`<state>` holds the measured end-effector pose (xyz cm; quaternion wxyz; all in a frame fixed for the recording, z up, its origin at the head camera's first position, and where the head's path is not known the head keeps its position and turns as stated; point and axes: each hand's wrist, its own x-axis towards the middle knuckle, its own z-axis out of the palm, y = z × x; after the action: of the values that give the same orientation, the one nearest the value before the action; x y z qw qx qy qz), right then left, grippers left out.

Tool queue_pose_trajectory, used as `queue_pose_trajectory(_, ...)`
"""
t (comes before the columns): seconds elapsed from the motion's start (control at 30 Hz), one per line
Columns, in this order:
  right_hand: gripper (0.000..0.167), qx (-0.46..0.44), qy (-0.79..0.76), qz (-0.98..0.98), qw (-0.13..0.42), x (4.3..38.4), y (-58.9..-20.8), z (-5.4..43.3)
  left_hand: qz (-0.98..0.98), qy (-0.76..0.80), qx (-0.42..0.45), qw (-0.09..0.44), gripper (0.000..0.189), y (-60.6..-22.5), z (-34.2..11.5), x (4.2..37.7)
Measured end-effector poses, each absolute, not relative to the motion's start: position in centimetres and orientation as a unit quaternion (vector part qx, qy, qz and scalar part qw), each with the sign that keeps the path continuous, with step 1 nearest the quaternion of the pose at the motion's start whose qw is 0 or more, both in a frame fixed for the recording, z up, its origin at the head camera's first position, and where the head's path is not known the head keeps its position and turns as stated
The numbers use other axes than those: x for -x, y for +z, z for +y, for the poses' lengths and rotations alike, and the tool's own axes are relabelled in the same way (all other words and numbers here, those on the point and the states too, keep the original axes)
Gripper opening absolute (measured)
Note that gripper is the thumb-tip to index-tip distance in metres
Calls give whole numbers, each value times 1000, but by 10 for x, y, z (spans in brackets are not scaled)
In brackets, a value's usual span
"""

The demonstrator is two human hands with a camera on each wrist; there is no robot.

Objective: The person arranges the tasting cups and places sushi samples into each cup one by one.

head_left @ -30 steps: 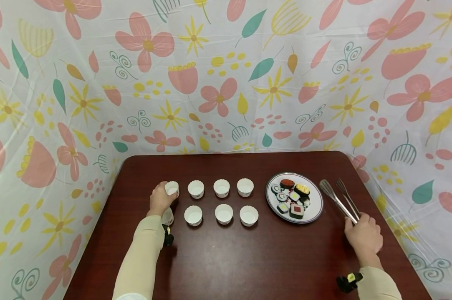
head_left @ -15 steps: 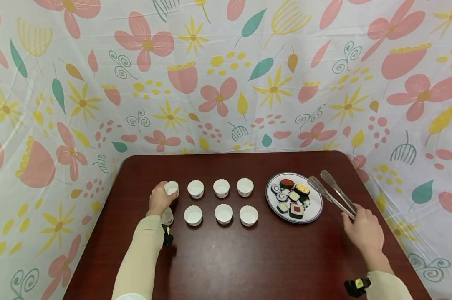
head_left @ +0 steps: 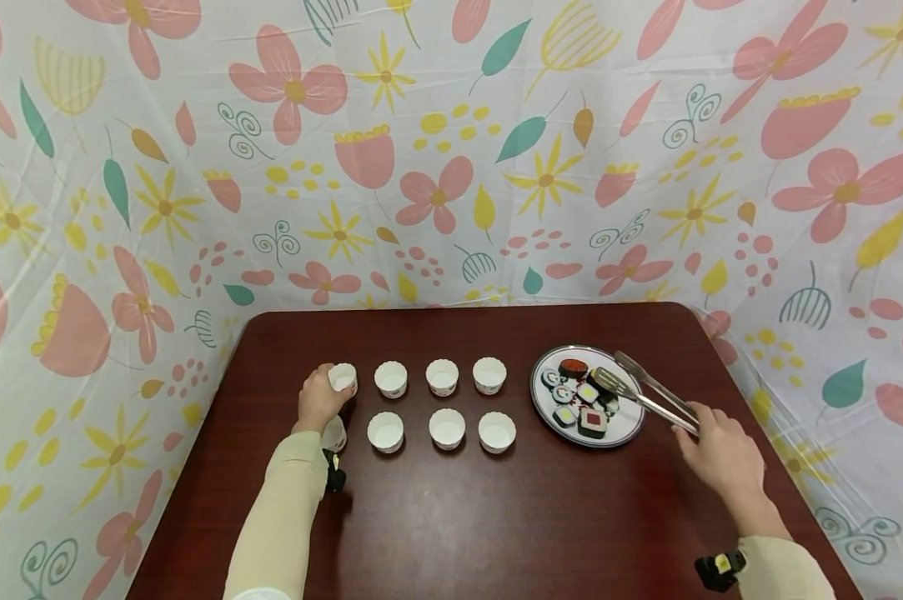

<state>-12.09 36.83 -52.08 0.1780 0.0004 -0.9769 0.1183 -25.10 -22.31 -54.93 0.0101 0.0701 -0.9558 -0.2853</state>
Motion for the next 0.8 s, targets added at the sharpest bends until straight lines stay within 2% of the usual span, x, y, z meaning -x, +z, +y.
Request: queue_pose_trajectory(0.8,37,-1,82,-991,101,136,-513,367,-955,-288,-76,0,65,-551,-223,252)
